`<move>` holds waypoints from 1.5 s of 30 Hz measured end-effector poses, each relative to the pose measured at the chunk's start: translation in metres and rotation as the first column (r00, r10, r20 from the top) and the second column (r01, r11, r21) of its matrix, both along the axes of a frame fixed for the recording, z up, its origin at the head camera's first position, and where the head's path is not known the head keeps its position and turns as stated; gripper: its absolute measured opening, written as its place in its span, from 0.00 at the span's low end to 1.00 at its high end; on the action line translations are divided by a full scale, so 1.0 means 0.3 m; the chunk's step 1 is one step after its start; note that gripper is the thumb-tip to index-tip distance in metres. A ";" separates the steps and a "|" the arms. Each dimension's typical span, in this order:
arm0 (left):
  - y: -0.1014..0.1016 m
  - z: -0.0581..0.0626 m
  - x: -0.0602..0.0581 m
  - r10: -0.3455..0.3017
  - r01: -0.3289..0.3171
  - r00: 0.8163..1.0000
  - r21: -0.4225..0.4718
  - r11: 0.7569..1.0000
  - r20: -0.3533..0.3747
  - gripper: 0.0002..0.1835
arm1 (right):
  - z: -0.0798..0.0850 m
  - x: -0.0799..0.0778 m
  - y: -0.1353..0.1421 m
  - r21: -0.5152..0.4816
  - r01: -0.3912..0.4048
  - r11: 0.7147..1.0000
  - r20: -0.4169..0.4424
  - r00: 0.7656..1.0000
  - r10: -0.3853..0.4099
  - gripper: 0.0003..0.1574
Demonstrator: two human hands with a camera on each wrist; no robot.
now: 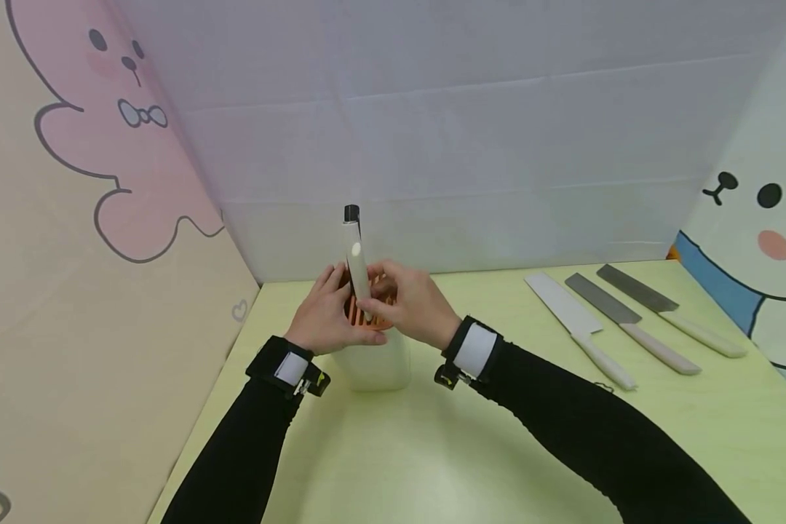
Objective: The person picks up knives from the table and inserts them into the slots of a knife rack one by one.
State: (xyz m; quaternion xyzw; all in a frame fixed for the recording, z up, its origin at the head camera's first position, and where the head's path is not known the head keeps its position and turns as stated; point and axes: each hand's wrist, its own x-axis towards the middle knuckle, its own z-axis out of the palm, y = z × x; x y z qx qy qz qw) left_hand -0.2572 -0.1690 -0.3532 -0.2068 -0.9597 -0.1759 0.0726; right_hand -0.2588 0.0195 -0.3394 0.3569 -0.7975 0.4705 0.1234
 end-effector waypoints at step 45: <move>-0.014 -0.004 -0.008 -0.009 0.009 1.000 -0.003 1.000 0.005 0.66 | -0.207 0.083 0.163 0.057 0.097 0.994 -0.019 0.995 -0.096 0.37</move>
